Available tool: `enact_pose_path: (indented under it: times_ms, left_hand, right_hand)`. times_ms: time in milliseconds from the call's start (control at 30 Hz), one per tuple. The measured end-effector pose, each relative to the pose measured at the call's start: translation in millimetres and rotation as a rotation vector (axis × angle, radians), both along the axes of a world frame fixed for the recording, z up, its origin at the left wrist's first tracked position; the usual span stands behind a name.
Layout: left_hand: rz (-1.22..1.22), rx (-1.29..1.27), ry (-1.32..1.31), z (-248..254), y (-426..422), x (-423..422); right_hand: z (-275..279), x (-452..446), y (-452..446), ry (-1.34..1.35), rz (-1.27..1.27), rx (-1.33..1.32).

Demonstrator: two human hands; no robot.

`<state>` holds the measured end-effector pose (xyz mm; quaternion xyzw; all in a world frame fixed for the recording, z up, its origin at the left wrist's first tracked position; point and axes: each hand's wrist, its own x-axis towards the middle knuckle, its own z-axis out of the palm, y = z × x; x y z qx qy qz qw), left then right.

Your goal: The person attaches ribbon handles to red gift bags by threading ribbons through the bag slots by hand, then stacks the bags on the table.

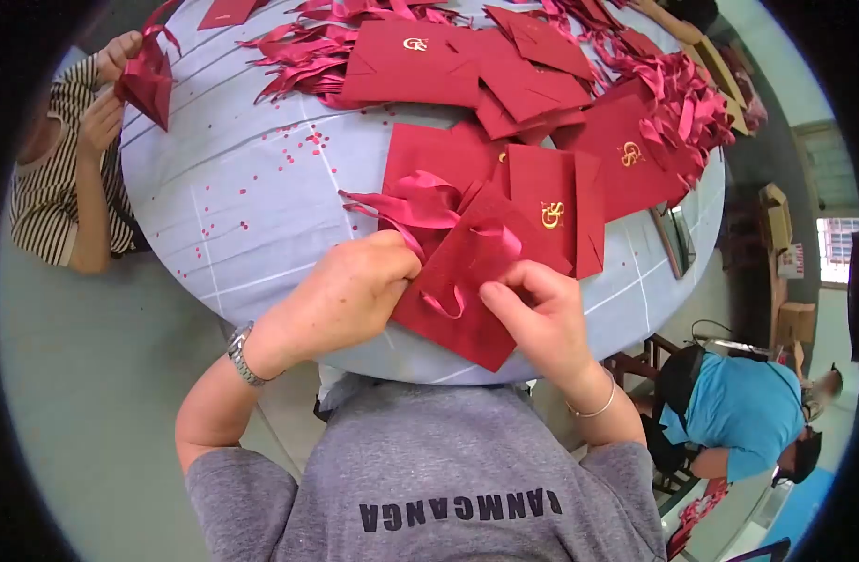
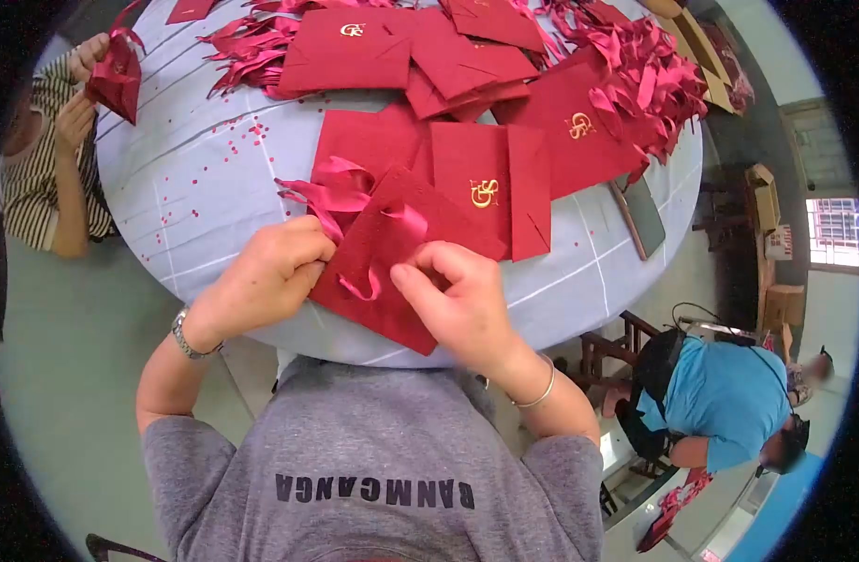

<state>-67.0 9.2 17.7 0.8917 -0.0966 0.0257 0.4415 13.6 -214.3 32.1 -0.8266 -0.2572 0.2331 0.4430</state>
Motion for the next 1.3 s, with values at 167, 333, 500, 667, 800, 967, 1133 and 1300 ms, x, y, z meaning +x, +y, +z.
enact_pose_path:
  times_ms: [167, 333, 500, 667, 800, 967, 1133, 1300]
  left_hand:
    - [0.026, -0.025, 0.007, -6, 2, -1]
    - [0.004, -0.018, 0.023, -6, 3, 0]
    - [0.109, 0.063, -0.111, -20, 3, -1]
    - [0.547, 0.33, -0.143, -23, 74, 1]
    - [0.579, 0.385, -0.219, -27, 74, 1]
    - [0.909, 0.134, -0.274, 5, 50, -7]
    - [0.44, 0.059, -0.226, -2, -22, 5]
    - [0.511, 0.176, 0.06, -13, -28, 32]
  right_hand:
    - [-18, -1, -9, 0.544, -0.037, 0.616]
    - [-16, 0, -14, 0.695, 0.006, 0.619]
    - [-43, 0, -6, -0.211, 0.07, 0.137]
    - [-40, -2, -5, -0.266, 0.111, 0.1]
    - [-41, -1, -5, -0.254, 0.138, 0.096]
    - [-44, -3, -5, -0.24, 0.118, 0.16]
    - [-45, -5, -5, -0.327, 0.126, 0.171]
    - [-46, -6, -6, -0.535, 0.21, 0.221]
